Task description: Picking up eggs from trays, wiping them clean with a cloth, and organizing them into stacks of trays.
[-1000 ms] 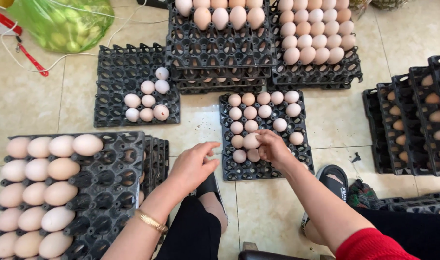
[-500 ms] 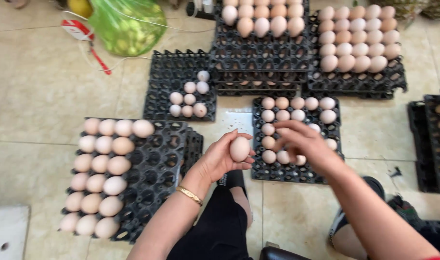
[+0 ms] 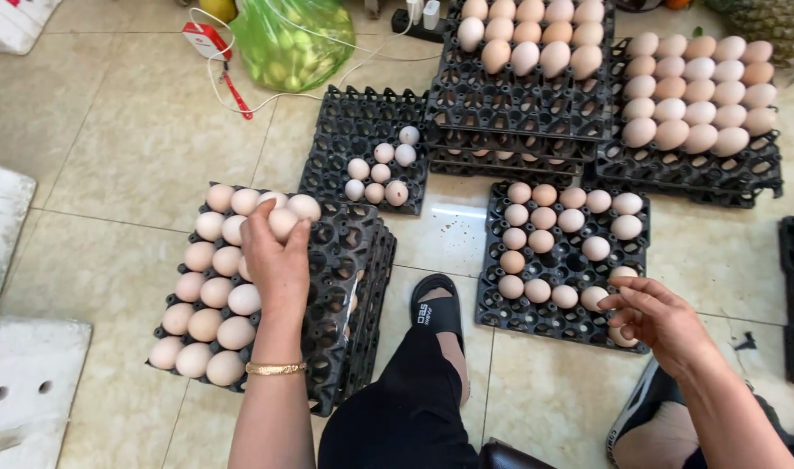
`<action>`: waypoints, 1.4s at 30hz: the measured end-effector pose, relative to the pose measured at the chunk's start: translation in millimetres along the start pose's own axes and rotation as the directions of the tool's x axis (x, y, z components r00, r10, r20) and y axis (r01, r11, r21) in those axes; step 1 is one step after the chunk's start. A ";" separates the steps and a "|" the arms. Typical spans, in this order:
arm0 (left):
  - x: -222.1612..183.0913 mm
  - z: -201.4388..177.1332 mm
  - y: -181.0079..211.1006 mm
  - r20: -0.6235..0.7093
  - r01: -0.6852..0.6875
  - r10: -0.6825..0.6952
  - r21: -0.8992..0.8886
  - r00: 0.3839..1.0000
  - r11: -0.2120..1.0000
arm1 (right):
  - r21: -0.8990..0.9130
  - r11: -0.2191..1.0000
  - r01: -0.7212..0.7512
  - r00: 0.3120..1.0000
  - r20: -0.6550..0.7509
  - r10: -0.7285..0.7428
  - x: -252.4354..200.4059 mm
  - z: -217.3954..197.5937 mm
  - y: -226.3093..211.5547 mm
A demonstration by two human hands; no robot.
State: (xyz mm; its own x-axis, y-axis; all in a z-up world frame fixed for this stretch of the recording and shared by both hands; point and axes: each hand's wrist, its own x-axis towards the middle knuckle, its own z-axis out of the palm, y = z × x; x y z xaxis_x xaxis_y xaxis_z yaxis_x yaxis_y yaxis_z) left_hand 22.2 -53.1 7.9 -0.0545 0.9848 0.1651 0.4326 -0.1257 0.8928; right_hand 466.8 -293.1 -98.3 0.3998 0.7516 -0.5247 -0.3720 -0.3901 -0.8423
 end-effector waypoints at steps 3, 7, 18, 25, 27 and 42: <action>-1.1 -3.7 -32.4 -0.067 -0.119 0.162 0.421 0.984 0.899 | -0.021 1.000 -0.014 0.998 -0.063 0.013 -8.1 -0.4 -1.5; -1.4 13.0 -67.9 0.004 -0.239 0.339 0.718 0.941 0.654 | 0.023 0.999 -0.027 0.992 -0.121 0.029 -16.5 -6.2 -3.1; -24.1 -24.1 65.8 0.347 -0.635 0.533 0.436 0.772 0.637 | -0.468 0.882 -0.063 0.962 -0.263 -0.070 6.5 -30.6 26.3; -82.7 -0.7 148.5 0.834 -0.949 0.455 0.259 0.314 0.180 | -0.956 0.258 0.137 0.983 0.098 -0.156 71.7 -16.3 57.9; -113.7 12.2 158.5 0.742 -0.948 0.590 0.244 0.318 0.205 | -0.969 0.071 0.236 0.960 0.222 -0.169 83.9 -11.6 64.9; -67.8 33.0 77.4 0.787 -0.806 -0.473 0.545 0.396 0.232 | 0.341 0.903 -0.260 0.965 0.125 0.231 61.8 -68.6 49.3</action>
State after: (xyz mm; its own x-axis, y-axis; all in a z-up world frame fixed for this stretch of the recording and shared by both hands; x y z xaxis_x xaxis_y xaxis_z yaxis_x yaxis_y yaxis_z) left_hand 89.0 -125.7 52.0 0.4821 0.5438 -0.6870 0.6344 -0.7574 -0.1544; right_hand 530.6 -302.4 -180.7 0.1949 0.7019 -0.6851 -0.7255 -0.3669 -0.5823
